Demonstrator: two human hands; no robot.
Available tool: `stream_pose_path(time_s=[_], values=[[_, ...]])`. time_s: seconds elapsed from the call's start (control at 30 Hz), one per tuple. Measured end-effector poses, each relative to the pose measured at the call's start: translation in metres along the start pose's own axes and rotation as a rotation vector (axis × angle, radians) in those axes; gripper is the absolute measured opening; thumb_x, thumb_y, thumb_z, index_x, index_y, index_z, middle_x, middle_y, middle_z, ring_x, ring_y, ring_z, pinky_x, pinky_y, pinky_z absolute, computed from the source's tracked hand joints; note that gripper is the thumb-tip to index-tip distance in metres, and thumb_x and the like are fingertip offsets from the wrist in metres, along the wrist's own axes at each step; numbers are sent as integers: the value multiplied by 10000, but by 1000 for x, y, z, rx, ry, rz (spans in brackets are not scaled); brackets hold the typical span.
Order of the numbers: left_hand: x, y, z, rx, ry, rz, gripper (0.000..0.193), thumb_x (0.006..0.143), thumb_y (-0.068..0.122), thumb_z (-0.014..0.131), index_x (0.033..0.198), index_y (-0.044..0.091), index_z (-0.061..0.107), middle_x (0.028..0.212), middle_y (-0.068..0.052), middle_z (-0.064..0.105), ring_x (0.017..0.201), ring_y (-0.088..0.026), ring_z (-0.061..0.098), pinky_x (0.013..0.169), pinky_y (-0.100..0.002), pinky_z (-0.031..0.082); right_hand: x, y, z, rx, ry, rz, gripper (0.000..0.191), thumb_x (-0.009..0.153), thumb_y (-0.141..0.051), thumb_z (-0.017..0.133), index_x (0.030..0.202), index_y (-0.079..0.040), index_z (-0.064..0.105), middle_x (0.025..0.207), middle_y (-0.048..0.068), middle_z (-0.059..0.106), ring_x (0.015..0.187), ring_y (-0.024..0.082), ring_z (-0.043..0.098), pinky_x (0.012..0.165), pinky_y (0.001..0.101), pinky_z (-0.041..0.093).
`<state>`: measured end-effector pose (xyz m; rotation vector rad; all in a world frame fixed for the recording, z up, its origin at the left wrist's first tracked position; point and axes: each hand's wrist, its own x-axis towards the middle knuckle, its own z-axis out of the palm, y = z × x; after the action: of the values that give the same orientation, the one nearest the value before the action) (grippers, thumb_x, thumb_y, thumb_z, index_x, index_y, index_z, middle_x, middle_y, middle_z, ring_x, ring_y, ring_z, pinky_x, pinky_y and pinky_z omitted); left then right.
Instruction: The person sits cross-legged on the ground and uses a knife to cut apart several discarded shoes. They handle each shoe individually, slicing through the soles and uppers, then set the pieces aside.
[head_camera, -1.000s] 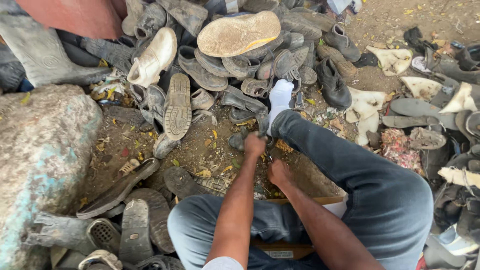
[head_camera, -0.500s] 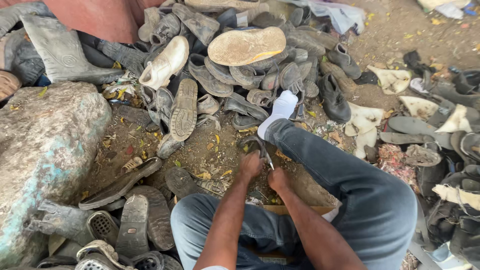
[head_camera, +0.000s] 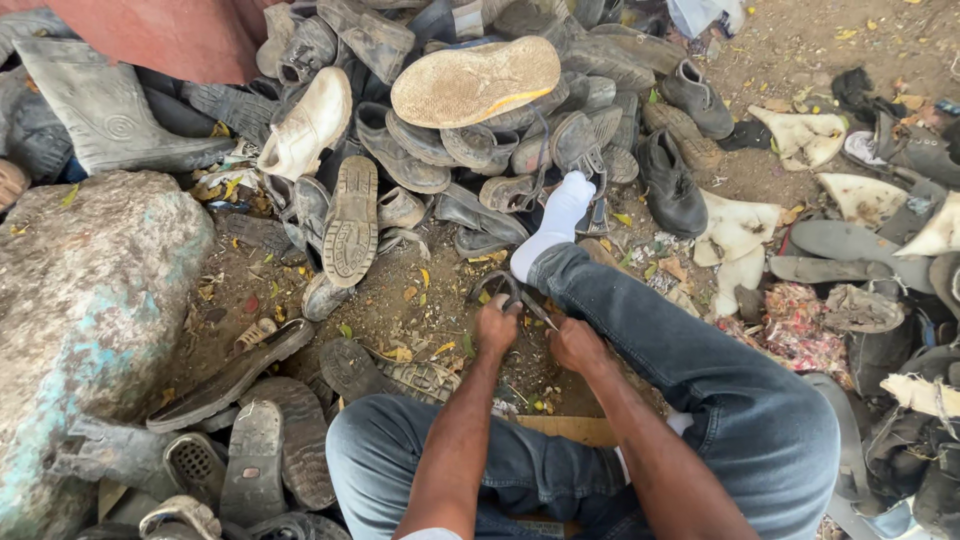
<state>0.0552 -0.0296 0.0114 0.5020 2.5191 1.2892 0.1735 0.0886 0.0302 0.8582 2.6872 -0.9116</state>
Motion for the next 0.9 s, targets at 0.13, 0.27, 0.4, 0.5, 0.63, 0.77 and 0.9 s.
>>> stream_pose_path(time_s=[0.13,0.27,0.4,0.5,0.63,0.77,0.9], values=[[6,-9,-1,-161,5,56,312,826,277,792,1022,38,754,939,-210,750,849,-375,713,779,-446,539,5,-3,6,161,52,-26,308,907,-256,647,1179,-126,714,1015,263,712,990,471,674,858,534,532],[9,-16,-5,-258,-11,33,295,817,230,811,1012,18,747,917,-175,757,799,-292,704,757,-406,534,-7,1,14,146,63,-42,282,935,-251,617,1168,-105,683,966,278,714,940,482,674,816,566,513],[10,-17,-10,-325,-27,27,279,826,208,809,1013,10,746,897,-136,756,800,-240,691,758,-384,535,-15,-2,19,36,47,-84,254,963,-245,589,1145,-86,667,908,279,714,887,480,685,794,577,512],[11,-18,-13,-438,-96,-46,196,873,189,784,978,24,766,825,-97,749,757,-209,657,725,-377,527,-16,-6,22,41,96,-73,246,968,-237,581,1132,-76,670,882,275,704,856,502,661,758,596,506],[12,-18,-14,-585,-162,-243,111,872,137,775,932,44,765,791,-14,708,701,-146,618,650,-336,491,-18,-7,24,-66,21,-138,414,886,-166,559,1276,-28,564,817,269,697,781,469,702,709,564,555],[13,-21,-14,-753,-190,-213,78,884,100,767,911,28,758,755,-4,683,657,-110,581,606,-300,464,-14,-7,26,-84,2,-48,329,954,-233,560,1230,-58,595,833,266,704,829,472,698,760,580,538],[15,-26,-17,-755,-162,-61,76,887,95,778,888,29,742,744,3,671,660,-93,596,619,-275,482,-15,-10,33,-68,65,-101,309,1000,-277,527,1186,-54,630,862,256,719,868,476,694,767,585,533]])
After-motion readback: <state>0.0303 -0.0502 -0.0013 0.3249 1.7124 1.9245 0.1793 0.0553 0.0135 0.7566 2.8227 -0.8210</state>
